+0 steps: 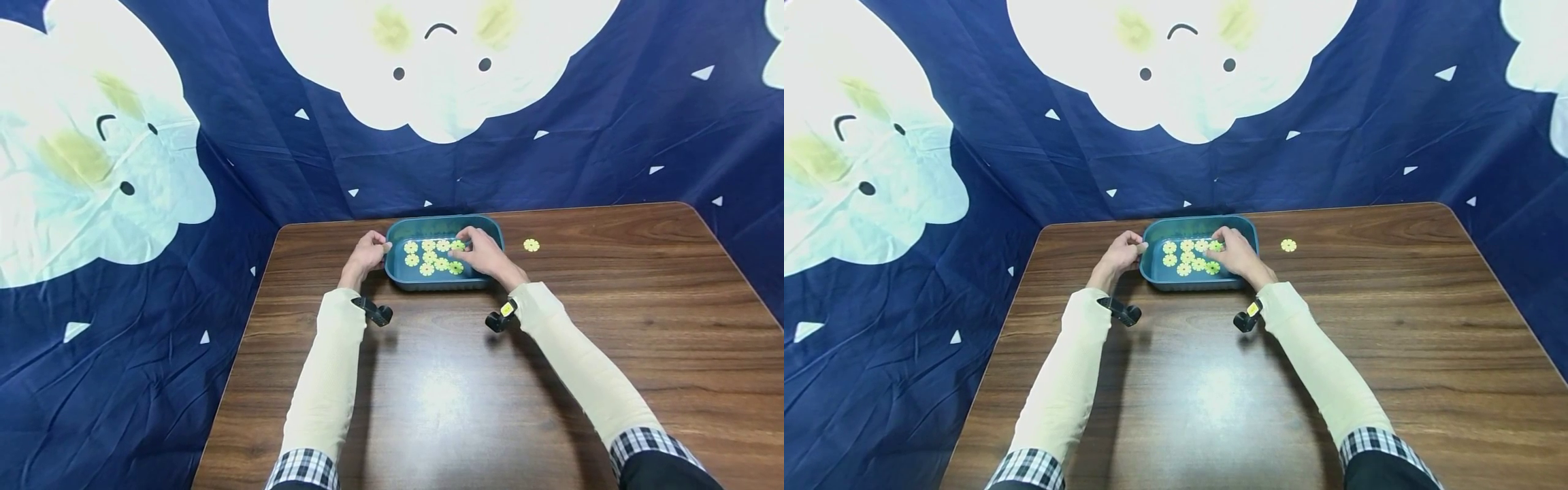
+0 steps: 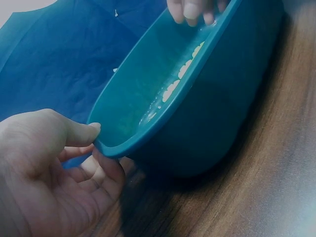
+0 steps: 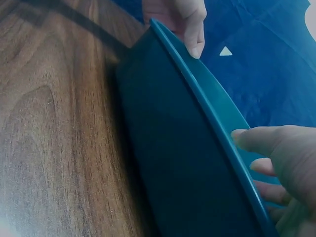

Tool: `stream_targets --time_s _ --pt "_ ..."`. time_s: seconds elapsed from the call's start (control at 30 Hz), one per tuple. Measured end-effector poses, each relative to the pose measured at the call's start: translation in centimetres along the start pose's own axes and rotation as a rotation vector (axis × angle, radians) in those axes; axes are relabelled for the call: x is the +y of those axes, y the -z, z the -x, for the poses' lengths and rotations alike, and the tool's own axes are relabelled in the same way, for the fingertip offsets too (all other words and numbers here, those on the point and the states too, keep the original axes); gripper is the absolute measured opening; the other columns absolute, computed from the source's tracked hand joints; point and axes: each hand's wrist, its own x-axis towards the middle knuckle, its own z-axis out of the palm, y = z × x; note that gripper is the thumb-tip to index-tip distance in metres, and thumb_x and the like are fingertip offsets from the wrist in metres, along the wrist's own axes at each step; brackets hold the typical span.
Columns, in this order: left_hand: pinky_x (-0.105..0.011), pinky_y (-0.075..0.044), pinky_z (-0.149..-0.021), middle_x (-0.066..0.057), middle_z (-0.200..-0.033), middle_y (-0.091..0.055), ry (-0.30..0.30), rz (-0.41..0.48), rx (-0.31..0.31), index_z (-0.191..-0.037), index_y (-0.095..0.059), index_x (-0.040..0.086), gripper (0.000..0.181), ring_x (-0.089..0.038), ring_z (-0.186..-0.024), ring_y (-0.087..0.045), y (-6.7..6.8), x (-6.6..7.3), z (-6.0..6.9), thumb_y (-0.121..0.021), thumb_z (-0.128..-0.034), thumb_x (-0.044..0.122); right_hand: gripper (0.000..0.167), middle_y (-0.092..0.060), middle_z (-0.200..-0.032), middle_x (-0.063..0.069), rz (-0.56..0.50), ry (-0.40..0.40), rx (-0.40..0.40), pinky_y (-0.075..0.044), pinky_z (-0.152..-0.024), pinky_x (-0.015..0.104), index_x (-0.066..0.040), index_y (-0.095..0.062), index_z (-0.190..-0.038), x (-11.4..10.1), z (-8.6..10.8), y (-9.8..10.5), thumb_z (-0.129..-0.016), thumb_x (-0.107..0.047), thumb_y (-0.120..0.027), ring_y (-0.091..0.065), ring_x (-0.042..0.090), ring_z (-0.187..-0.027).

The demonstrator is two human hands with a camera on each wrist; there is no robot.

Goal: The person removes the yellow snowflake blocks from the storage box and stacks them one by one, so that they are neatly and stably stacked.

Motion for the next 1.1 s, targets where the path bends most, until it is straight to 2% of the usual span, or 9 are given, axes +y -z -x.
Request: stream_targets --time_s 0.33,0.5,0.7,0.9,1.1 --pt "-0.025 -0.047 -0.062 -0.005 -0.089 -0.043 -0.003 0.007 -0.005 -0.097 -0.043 0.011 0.009 -0.015 -0.068 -0.047 -0.1 0.0 0.1 -0.052 -0.0982 0.013 0.048 -0.053 -0.122 0.02 0.171 -0.037 -0.115 -0.04 -0.099 0.046 0.002 -0.052 -0.122 0.2 -0.6 -0.4 -0.09 -0.03 -0.067 -0.049 0.033 -0.115" --pt "-0.025 -0.047 -0.063 -0.005 -0.089 -0.043 -0.001 0.009 -0.006 -0.097 -0.043 0.011 0.009 -0.016 -0.068 -0.047 -0.1 0.0 0.1 -0.052 -0.0982 0.013 0.045 -0.055 -0.122 0.019 0.211 -0.044 -0.141 -0.039 -0.101 0.046 0.002 -0.054 -0.119 0.1 -0.7 -0.6 -0.089 -0.028 -0.068 -0.047 0.033 -0.117" --pt "-0.025 -0.047 -0.063 -0.005 -0.09 -0.043 -0.002 0.007 -0.003 -0.097 -0.043 0.011 0.009 -0.016 -0.069 -0.048 -0.1 0.0 0.1 -0.052 -0.0982 0.013 0.038 -0.058 -0.119 0.016 0.29 -0.054 -0.166 -0.036 -0.104 0.045 -0.002 -0.057 -0.112 0.1 -0.8 -1.0 -0.086 -0.025 -0.071 -0.043 0.032 -0.12" --pt "-0.026 -0.046 -0.064 -0.005 -0.093 -0.044 -0.008 -0.002 0.001 -0.096 -0.043 0.011 0.009 -0.017 -0.073 -0.049 0.0 0.0 0.2 -0.052 -0.0985 0.013 0.029 -0.051 -0.111 0.015 0.363 -0.058 -0.16 -0.038 -0.098 0.043 -0.005 -0.06 -0.102 -0.2 -0.7 -1.2 -0.082 -0.02 -0.075 -0.043 0.03 -0.109" --pt "-0.028 -0.047 -0.066 -0.005 -0.091 -0.044 -0.008 0.014 -0.005 -0.096 -0.043 0.011 0.009 -0.016 -0.07 -0.048 0.0 0.0 0.3 -0.052 -0.0983 0.013 0.027 -0.046 -0.106 0.013 0.375 -0.074 -0.162 -0.038 -0.093 0.043 -0.006 -0.056 -0.097 -0.4 -0.6 -1.2 -0.082 -0.019 -0.075 -0.041 0.029 -0.103"
